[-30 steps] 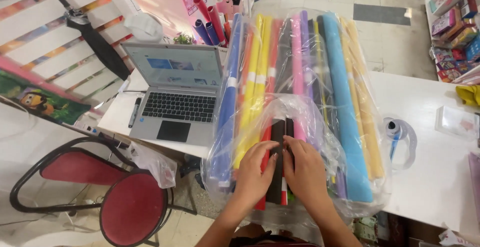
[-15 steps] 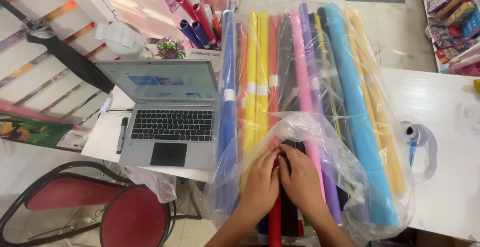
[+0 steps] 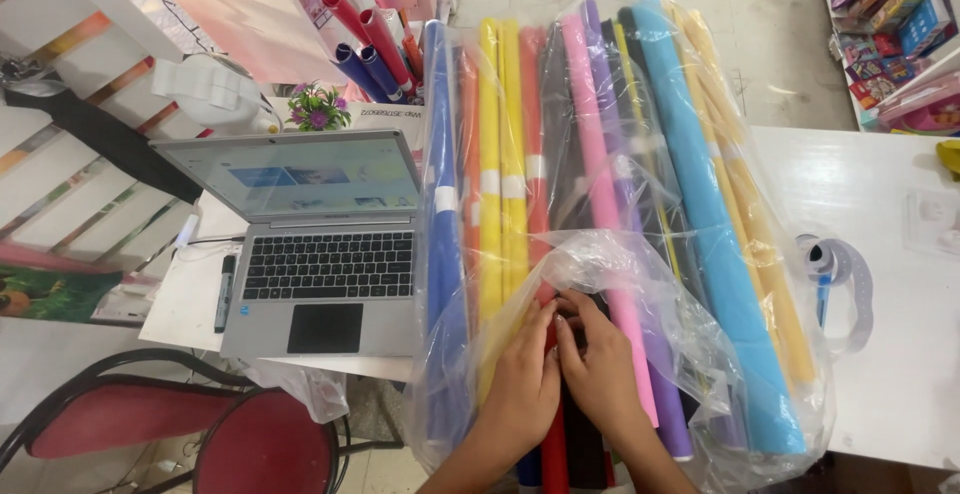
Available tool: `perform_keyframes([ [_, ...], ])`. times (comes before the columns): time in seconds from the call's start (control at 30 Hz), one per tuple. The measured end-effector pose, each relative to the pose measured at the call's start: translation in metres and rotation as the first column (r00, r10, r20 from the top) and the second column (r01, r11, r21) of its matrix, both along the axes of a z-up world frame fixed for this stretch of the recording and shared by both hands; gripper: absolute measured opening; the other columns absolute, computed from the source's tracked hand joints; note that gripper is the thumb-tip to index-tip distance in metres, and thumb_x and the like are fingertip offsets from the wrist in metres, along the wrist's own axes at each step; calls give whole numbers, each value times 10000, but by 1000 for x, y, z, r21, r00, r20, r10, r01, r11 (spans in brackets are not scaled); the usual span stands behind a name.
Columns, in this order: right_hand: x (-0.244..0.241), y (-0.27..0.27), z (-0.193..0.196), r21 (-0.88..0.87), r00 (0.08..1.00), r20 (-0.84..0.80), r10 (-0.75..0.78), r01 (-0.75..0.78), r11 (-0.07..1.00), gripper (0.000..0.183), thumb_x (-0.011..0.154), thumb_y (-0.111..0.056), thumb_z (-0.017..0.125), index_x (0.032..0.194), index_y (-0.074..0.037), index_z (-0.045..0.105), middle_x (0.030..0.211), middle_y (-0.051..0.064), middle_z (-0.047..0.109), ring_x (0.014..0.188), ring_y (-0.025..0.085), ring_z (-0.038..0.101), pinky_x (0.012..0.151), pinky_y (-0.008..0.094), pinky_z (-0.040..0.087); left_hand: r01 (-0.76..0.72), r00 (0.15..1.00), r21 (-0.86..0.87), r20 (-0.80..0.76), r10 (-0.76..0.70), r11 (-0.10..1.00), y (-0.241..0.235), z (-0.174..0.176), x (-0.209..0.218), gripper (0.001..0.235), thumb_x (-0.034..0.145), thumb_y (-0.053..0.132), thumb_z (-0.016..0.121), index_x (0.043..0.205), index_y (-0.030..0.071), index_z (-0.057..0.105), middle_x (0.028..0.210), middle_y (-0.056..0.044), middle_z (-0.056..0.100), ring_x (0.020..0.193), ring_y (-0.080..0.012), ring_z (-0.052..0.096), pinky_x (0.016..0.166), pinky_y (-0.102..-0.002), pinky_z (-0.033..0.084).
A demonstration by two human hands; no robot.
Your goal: The person is inspecting and organizing rolls of colored paper at a shop counter, checking labels and repositioning items.
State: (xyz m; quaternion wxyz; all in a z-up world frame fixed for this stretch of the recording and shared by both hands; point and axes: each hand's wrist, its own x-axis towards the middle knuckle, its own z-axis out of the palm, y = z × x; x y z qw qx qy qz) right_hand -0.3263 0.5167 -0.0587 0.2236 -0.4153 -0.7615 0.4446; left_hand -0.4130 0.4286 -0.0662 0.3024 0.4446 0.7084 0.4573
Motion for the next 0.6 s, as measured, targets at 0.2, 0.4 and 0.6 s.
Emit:
perform_keyframes([
  [0.2, 6, -4, 7, -160, 999, 48, 23, -15, 987, 496, 954, -259, 535, 1430, -132, 476, 1293, 27, 745, 1035, 216, 758, 931, 375, 583, -36, 999, 7, 2, 36, 999, -2, 5, 3, 474, 1024, 137, 407, 1489, 54, 440, 1591, -185, 437, 1519, -321, 344, 1218, -439, 288],
  [0.4, 15, -4, 9, -311, 987, 134, 95, -49, 949, 601, 941, -424, 491, 1463, -146, 383, 1318, 73, 719, 989, 244, 767, 886, 361, 562, -95, 995, -28, 25, 96, 995, -9, 8, 15, 485, 986, 86, 427, 1469, 83, 473, 1580, -177, 454, 1493, -315, 396, 1204, -428, 323],
  [0.6, 25, -9, 11, -328, 986, 120, 118, -73, 942, 453, 980, -336, 506, 1372, -109, 490, 1120, 45, 767, 584, 189, 681, 649, 325, 563, -130, 991, -115, 18, 133, 985, -20, 18, 26, 471, 1002, 151, 413, 1468, 124, 484, 1551, -105, 506, 1461, -272, 438, 1199, -418, 326],
])
